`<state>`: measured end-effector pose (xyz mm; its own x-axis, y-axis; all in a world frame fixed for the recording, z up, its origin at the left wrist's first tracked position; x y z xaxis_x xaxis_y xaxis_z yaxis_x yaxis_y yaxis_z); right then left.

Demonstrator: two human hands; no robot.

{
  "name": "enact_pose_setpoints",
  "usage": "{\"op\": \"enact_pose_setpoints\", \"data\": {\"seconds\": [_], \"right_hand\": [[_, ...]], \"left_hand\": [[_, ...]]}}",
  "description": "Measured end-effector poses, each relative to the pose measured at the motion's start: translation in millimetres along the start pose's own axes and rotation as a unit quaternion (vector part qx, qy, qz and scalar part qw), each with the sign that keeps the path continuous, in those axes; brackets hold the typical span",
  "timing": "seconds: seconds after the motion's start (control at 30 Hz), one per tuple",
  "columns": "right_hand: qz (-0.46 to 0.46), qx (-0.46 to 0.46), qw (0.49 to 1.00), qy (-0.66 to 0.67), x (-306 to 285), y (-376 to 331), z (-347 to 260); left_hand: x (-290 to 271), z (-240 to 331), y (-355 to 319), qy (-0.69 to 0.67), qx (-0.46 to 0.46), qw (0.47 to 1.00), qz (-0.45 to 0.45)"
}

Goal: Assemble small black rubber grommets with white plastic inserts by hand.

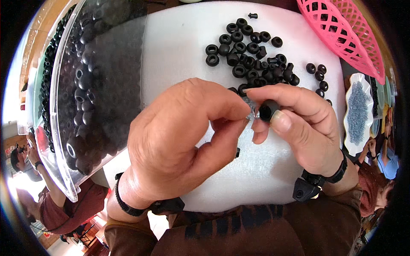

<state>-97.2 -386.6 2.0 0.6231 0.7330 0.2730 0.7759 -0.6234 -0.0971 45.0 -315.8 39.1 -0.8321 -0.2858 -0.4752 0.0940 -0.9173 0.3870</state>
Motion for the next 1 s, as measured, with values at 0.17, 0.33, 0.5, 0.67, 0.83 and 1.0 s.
{"op": "enact_pose_setpoints", "data": {"seconds": [0.17,0.33,0.5,0.67,0.83,1.0], "right_hand": [[-0.060,-0.064,0.993,-0.084,0,3,-1],[-0.071,-0.097,0.980,-0.159,-1,2,-4],[-0.067,-0.079,0.991,-0.082,2,1,0],[-0.030,0.007,0.999,0.044,0,0,5],[-0.024,0.022,0.995,0.095,-2,-1,5],[-0.029,0.065,0.989,0.127,0,-6,9]], "left_hand": [[4,4,0,0.033,0.057,0.998,0.010],[6,8,-1,0.100,0.123,0.987,0.031],[11,8,-7,0.088,0.142,0.983,0.071],[13,15,-5,0.074,0.123,0.988,0.056],[11,14,-6,0.098,0.128,0.987,0.023],[14,19,-9,0.128,0.164,0.978,0.025]]}}
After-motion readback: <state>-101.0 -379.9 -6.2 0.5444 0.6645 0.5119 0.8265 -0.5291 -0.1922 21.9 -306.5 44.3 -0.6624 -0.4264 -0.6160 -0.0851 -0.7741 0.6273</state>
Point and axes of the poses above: each hand's wrist, its own y-axis towards the middle knuckle, its own x-axis out of the palm, z = x × y, the point moved 5 cm from there along y, towards the middle knuckle, and after that the axes turned 4 degrees about z, right-handed, at the moved point
